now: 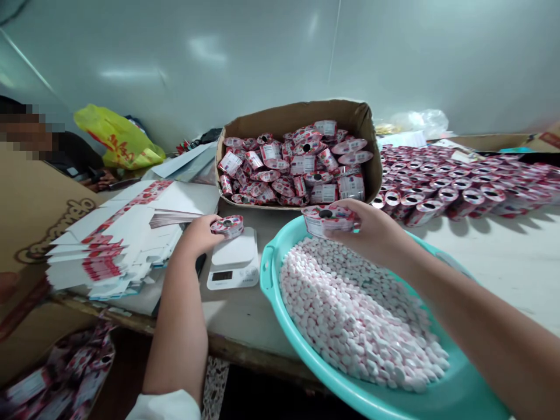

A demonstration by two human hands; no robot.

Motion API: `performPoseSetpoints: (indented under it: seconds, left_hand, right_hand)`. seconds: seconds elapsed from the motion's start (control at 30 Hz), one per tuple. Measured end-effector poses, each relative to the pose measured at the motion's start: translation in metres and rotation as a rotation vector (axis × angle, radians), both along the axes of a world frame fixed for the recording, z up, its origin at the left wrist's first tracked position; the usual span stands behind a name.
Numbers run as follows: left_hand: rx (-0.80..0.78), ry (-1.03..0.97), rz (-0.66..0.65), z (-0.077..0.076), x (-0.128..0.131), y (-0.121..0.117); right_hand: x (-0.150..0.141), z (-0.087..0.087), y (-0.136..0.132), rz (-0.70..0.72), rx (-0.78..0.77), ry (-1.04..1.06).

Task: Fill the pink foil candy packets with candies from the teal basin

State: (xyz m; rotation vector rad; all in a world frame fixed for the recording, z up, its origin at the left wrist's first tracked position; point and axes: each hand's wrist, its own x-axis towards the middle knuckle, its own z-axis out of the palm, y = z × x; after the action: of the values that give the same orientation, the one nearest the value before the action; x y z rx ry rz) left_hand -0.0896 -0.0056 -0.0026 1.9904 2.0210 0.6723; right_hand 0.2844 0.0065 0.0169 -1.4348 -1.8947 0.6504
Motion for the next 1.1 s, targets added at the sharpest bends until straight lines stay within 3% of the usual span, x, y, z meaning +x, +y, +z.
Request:
performPoseSetpoints:
  seconds: [0.13,0.3,0.47,0.53,0.63,0.73,1.0,1.1]
  left_hand:
    - [0.241,-0.123,-0.049,0.006,0.012,-0.002]
    - [0.564,-0.197,-0.255,0.011,0.065,-0.013]
    - [0.520,0.075,-0.500,0.000,0.100,-0.018]
    - [0.579,0.190,-0.563,-0.005,0.101,-0.015]
    - [0.693,0.250,-0.545,-0.007,0.096,-0.010]
    - [0.707,0.285,-0.540,-0.009,0.089,-0.006]
    - [0.825,0.229,-0.598,-0.013,0.084,0.000]
    - [0.782,0.179,-0.620,-0.014,0.085,0.000]
  right_hand:
    - [-0.001,0.005,-0.001,-0.032,-0.053,0.128]
    - [0.003,0.006,-0.003,-0.032,0.003,0.227]
    - [0.007,0.004,-0.001,-0.044,0.008,0.300]
    - [0.008,0.003,-0.001,-0.044,0.023,0.296]
    - [0.009,0.002,-0.001,-0.039,0.050,0.273]
    - [0.008,0.002,0.000,-0.041,0.052,0.234]
    - [0.009,0.002,0.000,-0.058,0.037,0.204]
    - [0.010,0.004,-0.001,-0.074,0.023,0.190]
